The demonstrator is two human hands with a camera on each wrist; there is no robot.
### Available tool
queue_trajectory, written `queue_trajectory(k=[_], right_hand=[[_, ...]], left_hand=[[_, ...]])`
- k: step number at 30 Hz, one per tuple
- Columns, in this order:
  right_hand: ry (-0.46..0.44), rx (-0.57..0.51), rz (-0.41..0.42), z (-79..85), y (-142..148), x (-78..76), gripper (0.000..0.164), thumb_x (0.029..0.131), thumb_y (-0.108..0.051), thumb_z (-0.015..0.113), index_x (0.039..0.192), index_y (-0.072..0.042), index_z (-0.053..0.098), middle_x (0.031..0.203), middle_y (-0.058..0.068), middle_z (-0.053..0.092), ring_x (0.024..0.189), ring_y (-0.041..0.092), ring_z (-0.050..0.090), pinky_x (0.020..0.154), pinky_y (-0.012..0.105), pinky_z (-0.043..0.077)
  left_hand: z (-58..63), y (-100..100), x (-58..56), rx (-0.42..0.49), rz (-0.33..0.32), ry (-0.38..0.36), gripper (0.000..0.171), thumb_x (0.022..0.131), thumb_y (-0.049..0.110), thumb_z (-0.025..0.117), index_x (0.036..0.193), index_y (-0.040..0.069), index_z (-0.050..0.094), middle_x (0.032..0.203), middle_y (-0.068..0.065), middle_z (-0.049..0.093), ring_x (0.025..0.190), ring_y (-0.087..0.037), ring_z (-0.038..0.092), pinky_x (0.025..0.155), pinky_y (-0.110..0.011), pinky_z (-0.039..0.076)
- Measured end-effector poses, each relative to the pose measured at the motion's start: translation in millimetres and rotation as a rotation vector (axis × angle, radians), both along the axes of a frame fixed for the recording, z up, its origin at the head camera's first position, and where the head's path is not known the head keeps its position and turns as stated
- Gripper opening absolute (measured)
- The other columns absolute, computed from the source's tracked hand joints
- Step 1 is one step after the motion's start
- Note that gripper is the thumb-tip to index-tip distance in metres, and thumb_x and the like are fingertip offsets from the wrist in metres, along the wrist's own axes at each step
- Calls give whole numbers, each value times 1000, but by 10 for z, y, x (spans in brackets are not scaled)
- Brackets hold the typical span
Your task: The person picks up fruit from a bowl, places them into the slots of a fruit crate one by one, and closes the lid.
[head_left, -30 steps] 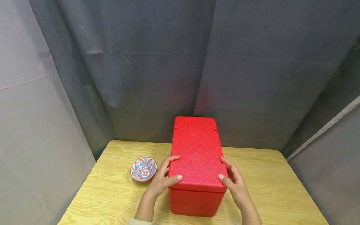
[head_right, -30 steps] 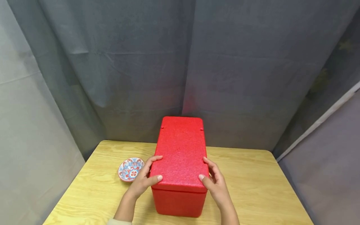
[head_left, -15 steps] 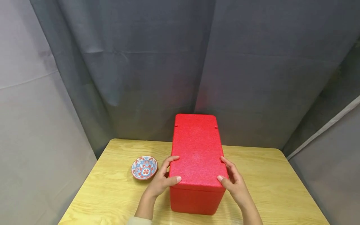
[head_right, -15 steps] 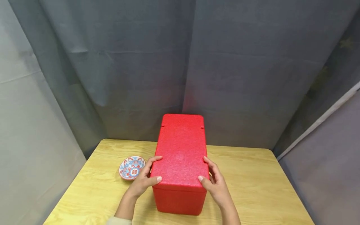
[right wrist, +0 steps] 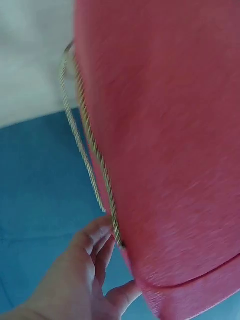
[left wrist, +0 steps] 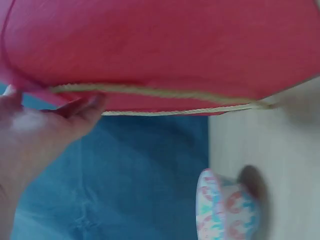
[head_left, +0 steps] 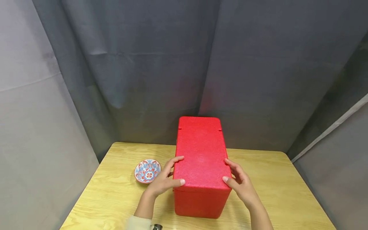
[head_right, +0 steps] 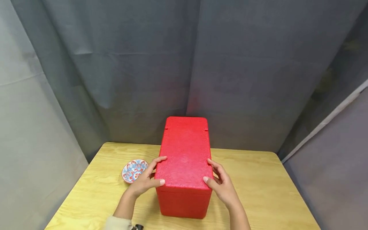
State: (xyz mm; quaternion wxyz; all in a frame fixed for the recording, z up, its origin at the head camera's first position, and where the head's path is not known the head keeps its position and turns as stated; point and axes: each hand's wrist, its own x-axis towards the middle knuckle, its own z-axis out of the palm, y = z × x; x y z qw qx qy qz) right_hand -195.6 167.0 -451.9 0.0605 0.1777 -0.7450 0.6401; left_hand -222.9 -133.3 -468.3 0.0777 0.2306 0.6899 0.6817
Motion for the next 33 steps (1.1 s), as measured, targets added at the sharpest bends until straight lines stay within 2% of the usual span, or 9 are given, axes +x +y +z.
queue_trajectory(k=[2, 6, 10, 14, 17, 22, 27, 30, 33], right_hand=[[12, 23, 12, 91, 50, -135, 49, 89, -1, 57, 136, 1, 40, 131, 21, 44, 116, 19, 48, 82, 26, 48], [32, 45, 20, 279, 105, -543, 49, 91, -6, 57, 136, 3, 38, 136, 25, 39, 123, 36, 39, 88, 21, 42], [8, 86, 10, 360, 73, -962, 53, 93, -15, 57, 139, -1, 36, 139, 24, 36, 126, 39, 35, 89, 19, 39], [-31, 99, 7, 381, 18, -1235, 56, 93, -16, 57, 142, -4, 33, 139, 22, 38, 125, 35, 37, 89, 24, 42], [-59, 112, 5, 427, -33, -1312, 58, 93, -14, 57, 143, -3, 30, 138, 22, 38, 123, 35, 38, 93, 33, 41], [-93, 220, -4, 508, -108, -1286, 60, 92, -13, 57, 144, -1, 29, 136, 26, 38, 121, 40, 39, 96, 49, 33], [-112, 257, -20, 492, -124, -1274, 63, 89, -14, 61, 143, 0, 31, 132, 27, 42, 116, 40, 44, 94, 48, 35], [-118, 256, -38, 386, -80, -1350, 65, 88, -19, 64, 143, -3, 33, 131, 24, 46, 115, 37, 46, 93, 47, 37], [-120, 255, -49, 225, -40, -1442, 66, 87, -24, 65, 143, -8, 35, 131, 21, 47, 115, 34, 47, 92, 45, 39]], left_hand=[[104, -44, -132, -6, 58, 12, 64, 81, 26, 65, 139, 20, 39, 143, -7, 31, 124, -35, 34, 96, -51, 34], [272, -104, -566, 15, 172, 21, 60, 84, 21, 61, 139, 10, 39, 145, -17, 26, 129, -40, 24, 100, -55, 26], [285, -108, -981, -4, 191, 29, 64, 83, 18, 63, 141, 11, 36, 145, -18, 25, 130, -35, 24, 100, -52, 27], [218, -40, -1231, -31, 198, 19, 65, 82, 21, 67, 140, 17, 39, 141, -13, 31, 126, -28, 30, 95, -47, 34], [157, 10, -1337, -29, 221, 20, 63, 82, 21, 68, 139, 19, 41, 138, -12, 36, 124, -28, 33, 92, -46, 38], [83, 46, -1391, -25, 245, 38, 66, 81, 19, 68, 141, 19, 39, 136, -12, 38, 123, -29, 34, 88, -46, 41], [181, 76, -1304, -19, 154, 3, 68, 84, 15, 63, 144, 12, 30, 133, -19, 38, 118, -32, 38, 84, -40, 42], [128, 105, -1303, -8, 137, -67, 69, 86, 17, 60, 146, 17, 26, 129, -22, 41, 109, -29, 48, 75, -36, 46], [-12, 107, -1352, -21, 165, -111, 68, 85, 21, 61, 145, 29, 28, 124, -20, 46, 100, -24, 54, 67, -33, 45]])
